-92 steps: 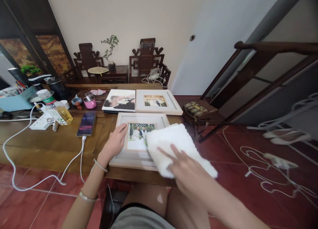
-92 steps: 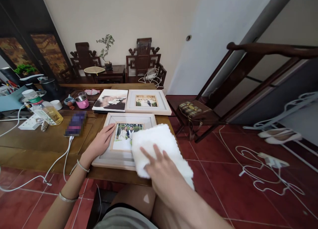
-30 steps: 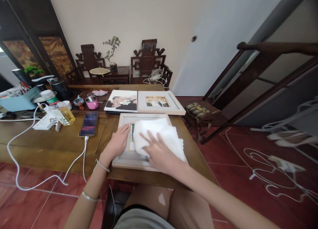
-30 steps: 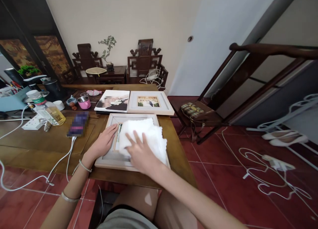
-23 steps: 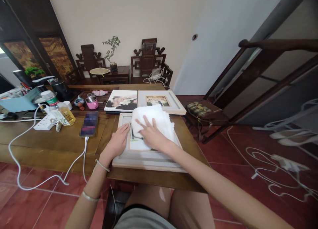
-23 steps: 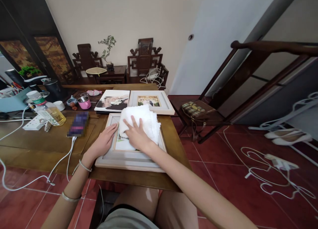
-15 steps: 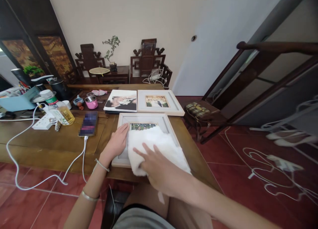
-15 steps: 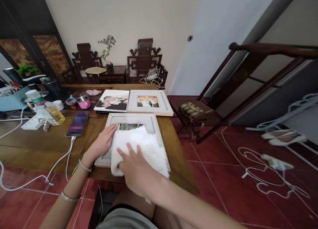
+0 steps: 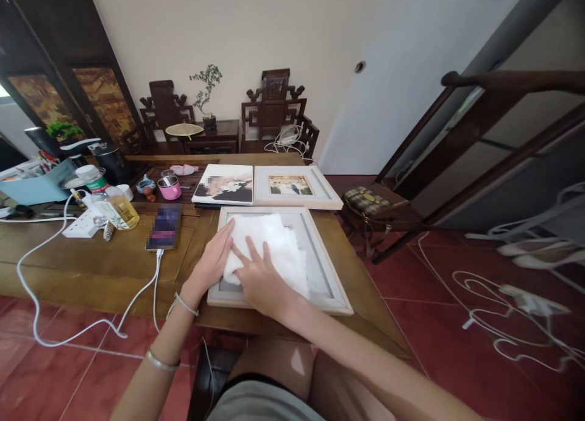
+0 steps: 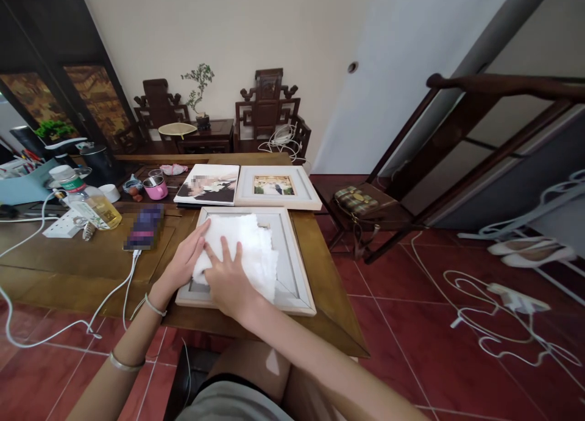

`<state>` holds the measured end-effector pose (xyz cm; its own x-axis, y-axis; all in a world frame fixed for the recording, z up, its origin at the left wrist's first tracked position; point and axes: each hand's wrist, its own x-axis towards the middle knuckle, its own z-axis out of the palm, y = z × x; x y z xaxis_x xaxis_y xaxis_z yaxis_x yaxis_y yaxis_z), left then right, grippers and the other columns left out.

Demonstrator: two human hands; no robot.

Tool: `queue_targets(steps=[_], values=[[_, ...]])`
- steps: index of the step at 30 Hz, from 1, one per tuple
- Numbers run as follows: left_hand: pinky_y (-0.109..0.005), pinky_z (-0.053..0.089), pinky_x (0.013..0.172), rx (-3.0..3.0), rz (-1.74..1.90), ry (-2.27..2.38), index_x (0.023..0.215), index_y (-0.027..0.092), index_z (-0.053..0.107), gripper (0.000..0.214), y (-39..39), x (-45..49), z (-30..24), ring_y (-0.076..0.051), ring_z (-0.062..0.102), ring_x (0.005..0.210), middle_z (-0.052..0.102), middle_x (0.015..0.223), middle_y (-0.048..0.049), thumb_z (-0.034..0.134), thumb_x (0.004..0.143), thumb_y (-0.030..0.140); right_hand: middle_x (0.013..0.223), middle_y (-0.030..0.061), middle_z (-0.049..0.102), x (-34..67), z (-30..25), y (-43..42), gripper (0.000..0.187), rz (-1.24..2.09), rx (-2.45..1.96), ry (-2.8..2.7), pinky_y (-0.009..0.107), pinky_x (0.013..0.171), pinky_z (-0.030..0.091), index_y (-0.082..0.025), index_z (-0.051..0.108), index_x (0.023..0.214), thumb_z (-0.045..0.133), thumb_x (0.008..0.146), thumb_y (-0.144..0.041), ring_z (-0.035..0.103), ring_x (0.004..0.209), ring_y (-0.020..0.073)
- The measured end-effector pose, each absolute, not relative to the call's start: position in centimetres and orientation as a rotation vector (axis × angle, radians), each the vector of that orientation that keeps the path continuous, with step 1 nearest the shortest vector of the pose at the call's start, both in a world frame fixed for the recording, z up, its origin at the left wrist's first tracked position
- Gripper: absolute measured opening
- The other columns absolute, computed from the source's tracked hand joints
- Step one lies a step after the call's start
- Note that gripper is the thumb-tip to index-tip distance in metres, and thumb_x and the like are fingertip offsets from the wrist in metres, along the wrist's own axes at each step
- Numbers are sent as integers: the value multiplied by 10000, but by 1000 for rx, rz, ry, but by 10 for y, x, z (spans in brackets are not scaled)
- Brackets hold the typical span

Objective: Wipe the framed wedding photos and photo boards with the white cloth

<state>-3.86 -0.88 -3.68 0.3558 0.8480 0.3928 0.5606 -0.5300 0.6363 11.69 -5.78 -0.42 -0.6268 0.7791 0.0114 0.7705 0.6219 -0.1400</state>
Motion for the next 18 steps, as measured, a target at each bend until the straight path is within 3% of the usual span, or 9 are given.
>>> queue_targets(steps=[8,14,18], values=[[-392,291,1156,2348,883,1302,1339,116,480,449,-3,-39,-41,-205,404,1345,457,1430,-124,299,989,330,1515,96,322,149,11,-100,338,341,-1310,-2913,706,1078,169,-140,734,972,489,750,-67,158,1397,447],[-437,329,1136,2449,797,1331,1245,104,566,377,0,-39,-46,-232,426,1329,522,1368,-146,351,958,218,1461,88,413,219,2,-122,326,127,-1587,-2731,716,1066,194,-154,737,763,491,635,17,254,1368,446],[-455,359,1111,2440,792,1448,1231,88,559,361,4,-34,-54,-252,441,1316,537,1343,-172,377,937,192,1475,65,396,243,-9,-128,344,65,-1564,-2686,677,1084,230,-157,713,720,440,640,36,235,1387,407]])
